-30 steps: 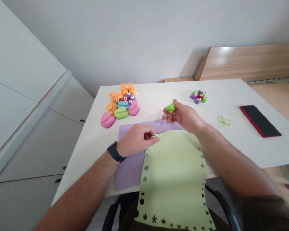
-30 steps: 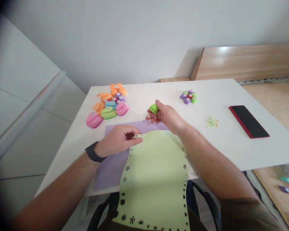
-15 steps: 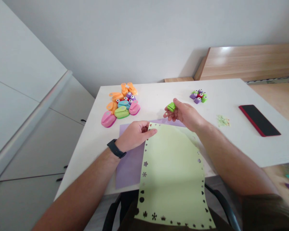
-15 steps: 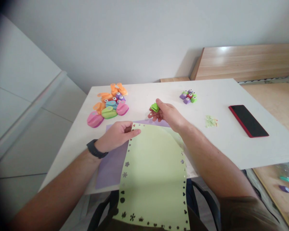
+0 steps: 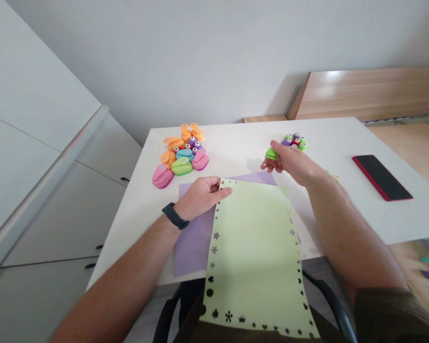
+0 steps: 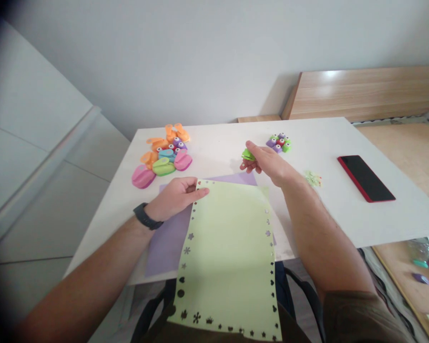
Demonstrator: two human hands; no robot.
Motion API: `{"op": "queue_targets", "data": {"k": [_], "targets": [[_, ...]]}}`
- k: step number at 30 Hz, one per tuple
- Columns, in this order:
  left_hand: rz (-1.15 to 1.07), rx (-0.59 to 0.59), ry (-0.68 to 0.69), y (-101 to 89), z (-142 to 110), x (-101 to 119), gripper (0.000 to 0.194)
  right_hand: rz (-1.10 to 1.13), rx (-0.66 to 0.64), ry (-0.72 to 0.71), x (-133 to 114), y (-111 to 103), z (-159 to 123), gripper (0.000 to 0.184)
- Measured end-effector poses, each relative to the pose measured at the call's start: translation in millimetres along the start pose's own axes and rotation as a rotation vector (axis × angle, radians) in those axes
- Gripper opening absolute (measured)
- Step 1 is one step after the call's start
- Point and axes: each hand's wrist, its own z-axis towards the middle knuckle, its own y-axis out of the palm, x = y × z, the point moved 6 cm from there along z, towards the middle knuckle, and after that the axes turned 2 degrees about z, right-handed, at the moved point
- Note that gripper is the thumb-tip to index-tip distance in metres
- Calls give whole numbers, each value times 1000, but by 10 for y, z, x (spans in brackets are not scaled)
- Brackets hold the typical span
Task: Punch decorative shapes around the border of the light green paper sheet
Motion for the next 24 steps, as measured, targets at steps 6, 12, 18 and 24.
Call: {"op": "queue_targets", "data": {"k": [6,12,18,24], "targets": [[-30,-7,-1,7,16,-61,32,-171,152,53,-8,-364,-229,67],[22,-16,24,1,31,-98,33,-260,325,253,331,-973,-575,66],[113,8,46,-11,42,-112,35,-455,488,397,640,-1443,-787,63],[64,-24,28,11,39,-89,34,-558,463,459,670,-1430,-826,70]]}}
